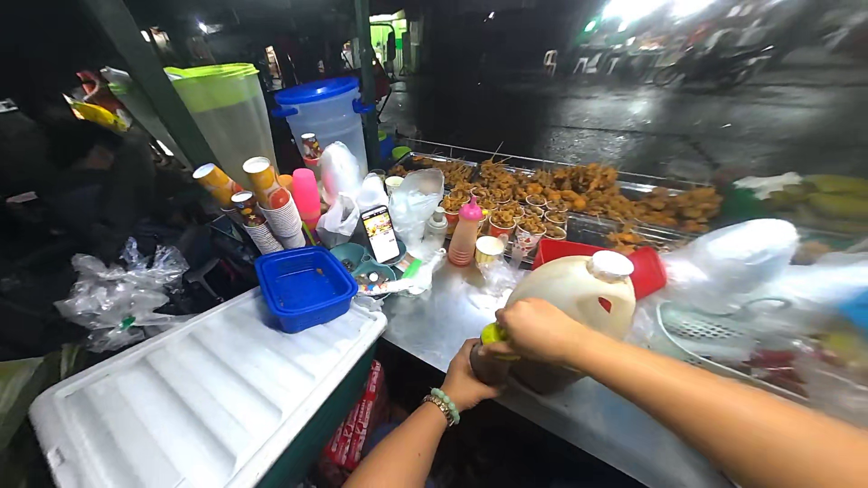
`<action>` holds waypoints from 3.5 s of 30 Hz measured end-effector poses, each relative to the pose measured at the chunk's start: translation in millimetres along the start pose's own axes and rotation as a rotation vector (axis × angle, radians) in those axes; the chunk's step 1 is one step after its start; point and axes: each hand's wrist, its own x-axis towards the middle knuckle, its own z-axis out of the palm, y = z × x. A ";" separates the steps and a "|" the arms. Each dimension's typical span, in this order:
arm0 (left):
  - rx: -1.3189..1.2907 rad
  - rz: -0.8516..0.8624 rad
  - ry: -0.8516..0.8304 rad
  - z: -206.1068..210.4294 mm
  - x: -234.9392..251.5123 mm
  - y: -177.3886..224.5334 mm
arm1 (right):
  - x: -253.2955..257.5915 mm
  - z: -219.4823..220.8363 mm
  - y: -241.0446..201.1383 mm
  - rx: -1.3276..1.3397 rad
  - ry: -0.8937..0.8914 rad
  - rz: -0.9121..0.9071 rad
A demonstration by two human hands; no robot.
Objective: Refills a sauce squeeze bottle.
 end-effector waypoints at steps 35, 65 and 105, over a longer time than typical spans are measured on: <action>0.083 -0.085 -0.191 -24.6 1.1 14.7 | -8.4 -18.0 -3.3 0.118 -0.100 -0.310; 0.132 -0.057 -0.234 -24.7 1.2 16.6 | -24.7 16.4 16.4 0.419 0.028 -0.179; 0.406 -0.121 0.341 -40.7 12.3 21.8 | -66.5 54.6 11.5 1.078 0.847 0.248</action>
